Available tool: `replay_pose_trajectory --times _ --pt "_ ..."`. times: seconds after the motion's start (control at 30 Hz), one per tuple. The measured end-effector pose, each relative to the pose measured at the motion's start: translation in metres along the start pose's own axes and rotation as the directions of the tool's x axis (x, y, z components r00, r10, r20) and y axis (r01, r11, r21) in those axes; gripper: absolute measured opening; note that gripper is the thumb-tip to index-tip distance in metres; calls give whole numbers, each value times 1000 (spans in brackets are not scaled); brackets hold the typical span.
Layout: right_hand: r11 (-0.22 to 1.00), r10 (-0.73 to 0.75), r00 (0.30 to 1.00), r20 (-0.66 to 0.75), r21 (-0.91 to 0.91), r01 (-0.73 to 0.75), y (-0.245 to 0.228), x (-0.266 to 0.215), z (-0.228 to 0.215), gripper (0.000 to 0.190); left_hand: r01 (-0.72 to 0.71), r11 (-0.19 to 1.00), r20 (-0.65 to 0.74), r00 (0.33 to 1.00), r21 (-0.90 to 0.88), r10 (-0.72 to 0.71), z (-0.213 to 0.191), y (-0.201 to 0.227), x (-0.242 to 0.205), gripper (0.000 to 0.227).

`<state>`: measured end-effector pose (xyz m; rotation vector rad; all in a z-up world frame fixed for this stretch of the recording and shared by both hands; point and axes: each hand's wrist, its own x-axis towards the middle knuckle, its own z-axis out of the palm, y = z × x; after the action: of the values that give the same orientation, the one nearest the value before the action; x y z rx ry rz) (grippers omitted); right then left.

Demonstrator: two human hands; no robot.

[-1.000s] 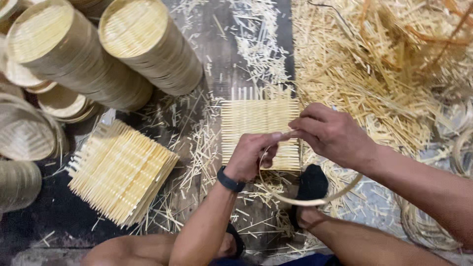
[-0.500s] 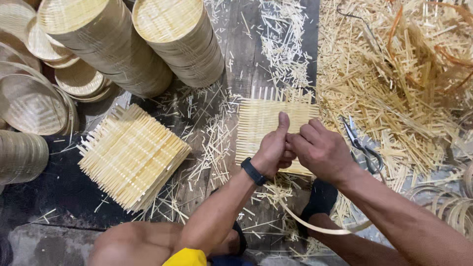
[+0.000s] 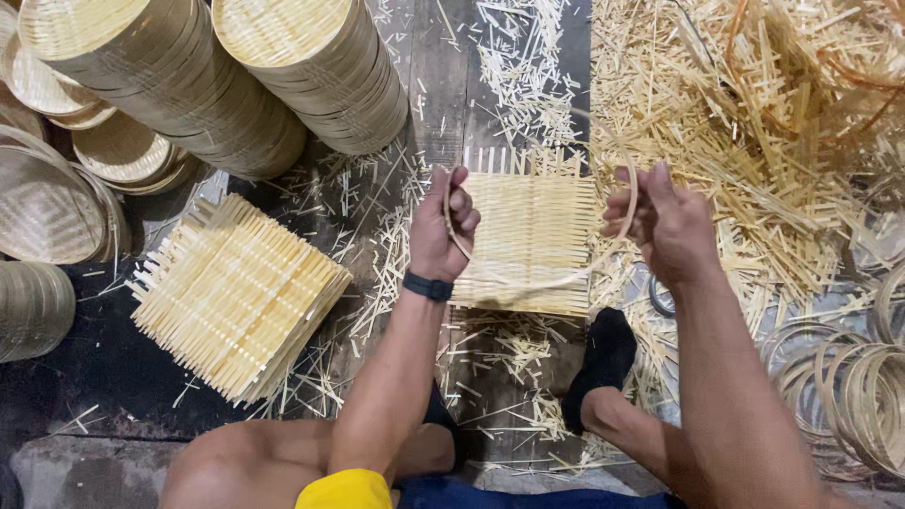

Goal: The person assembles a bamboo basket by placing a circular frame onto a woven base, trimming excess bamboo strips with shears, and fitting a wooden template to press the frame into place.

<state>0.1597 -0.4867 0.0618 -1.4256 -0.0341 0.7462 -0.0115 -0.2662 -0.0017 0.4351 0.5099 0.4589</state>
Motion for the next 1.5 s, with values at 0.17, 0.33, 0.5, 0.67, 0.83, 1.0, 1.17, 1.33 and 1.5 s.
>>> replay_pose_trajectory --times 0.17,0.33,0.5,0.67,0.83,1.0,1.17,1.33,1.5 --pt "960 -21 973 230 275 -45 45 18 -23 44 138 959 -3 990 247 -141 0 20 3 29" --pt "965 -18 936 352 250 -75 58 25 -29 44 187 920 -105 981 344 -160 5 8 7 37" --pt "935 72 960 270 317 -159 62 20 -21 50 75 991 -58 996 106 -70 -16 -4 17 39" --pt "906 -23 922 386 399 -145 94 29 -32 51 60 995 -75 995 -81 -66 -35 -15 29 39" --pt "896 7 940 342 416 -158 114 31 -35 48 46 990 -50 997 -133 -53 -43 -22 31 41" --pt "994 -18 999 35 -108 22 115 45 -38 20 -74 982 -232 966 171 113 -58 -46 23 18" --pt "781 -242 967 -80 -607 146 154 72 -38 24 72 559 -357 835 826 419 -119 -77 42 27" --pt "508 -424 906 18 -823 254 180 76 -31 28 206 18 -191 867 978 460 -152 -75 53 21" --pt "493 -455 890 20 -827 270 183 73 -31 20 270 -19 -228 845 963 483 -138 -69 50 25"
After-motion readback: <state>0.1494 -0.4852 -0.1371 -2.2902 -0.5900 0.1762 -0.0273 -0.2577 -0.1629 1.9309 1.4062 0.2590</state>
